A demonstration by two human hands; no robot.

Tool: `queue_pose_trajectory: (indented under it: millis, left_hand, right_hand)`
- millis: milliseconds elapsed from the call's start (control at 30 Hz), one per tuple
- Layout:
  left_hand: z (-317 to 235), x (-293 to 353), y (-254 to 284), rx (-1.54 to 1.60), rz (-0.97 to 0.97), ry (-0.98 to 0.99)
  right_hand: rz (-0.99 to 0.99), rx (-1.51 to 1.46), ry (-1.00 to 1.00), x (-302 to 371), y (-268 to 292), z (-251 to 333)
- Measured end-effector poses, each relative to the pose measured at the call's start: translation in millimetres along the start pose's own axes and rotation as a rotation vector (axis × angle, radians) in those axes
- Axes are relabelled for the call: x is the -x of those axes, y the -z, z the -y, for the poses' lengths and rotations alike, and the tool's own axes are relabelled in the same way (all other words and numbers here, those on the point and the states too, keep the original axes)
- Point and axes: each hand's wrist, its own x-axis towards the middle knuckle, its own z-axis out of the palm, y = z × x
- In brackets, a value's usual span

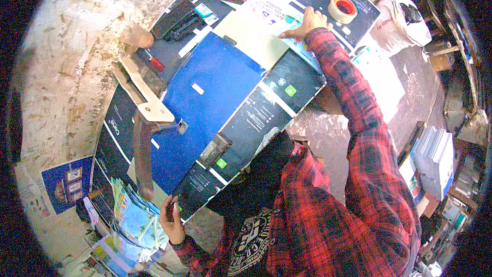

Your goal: The person repeatedly places a booklet onto a manual binding machine, aligns it, and presses the handle to secure the spine. They then remove the finished booklet and repeat the process with the next one from a stack.

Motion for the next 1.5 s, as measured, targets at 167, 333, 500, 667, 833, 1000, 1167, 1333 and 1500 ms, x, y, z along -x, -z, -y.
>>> queue_pose_trajectory:
  millis: [167, 333, 500, 667, 833, 1000, 1167, 1333, 1500]
  left_hand:
    - [-45.9, -1.8, -17.9, -0.098, 0.182, -0.237]
    - [-87.6, -7.5, -49.5, -0.102, 0.484, -0.617]
    - [-124.9, -37.0, -115.4, 0.217, 0.692, -0.780]
    - [-140.8, -94.9, -185.0, 0.843, 0.530, -0.440]
    - [-129.3, -140.2, -192.9, 0.371, -0.130, -0.804]
    - [-75.1, -81.2, -146.2, 0.491, 0.273, -0.545]
    - [-37.2, -43.2, -139.8, 0.241, -0.205, -0.402]
    - [-42.5, -24.2, -128.6, 0.613, 0.095, -0.033]
    - [-9.6, -86.3, -171.0, 1.153, 0.064, 0.246]
  right_hand:
    - [0.065, -0.124, -0.054, -26.9, -10.2, -19.6]
    - [0.074, -0.119, -0.062, -14.9, 0.6, 0.5]
    - [-0.048, -0.317, -0.011, -28.7, 9.6, -40.5]
    - [-0.032, -0.319, 0.460, 18.2, 97.9, -40.5]
    - [0.530, -0.635, 0.493, 107.3, 148.5, 10.0]
    - [0.958, -0.492, 0.614, 119.9, 120.8, 72.4]
    - [1.253, -0.304, 0.763, 113.1, 87.0, 147.9]
    - [1.203, -0.043, 0.996, 107.1, 58.5, 193.8]
    - [0.316, 0.095, 1.215, 100.8, 12.1, 217.6]
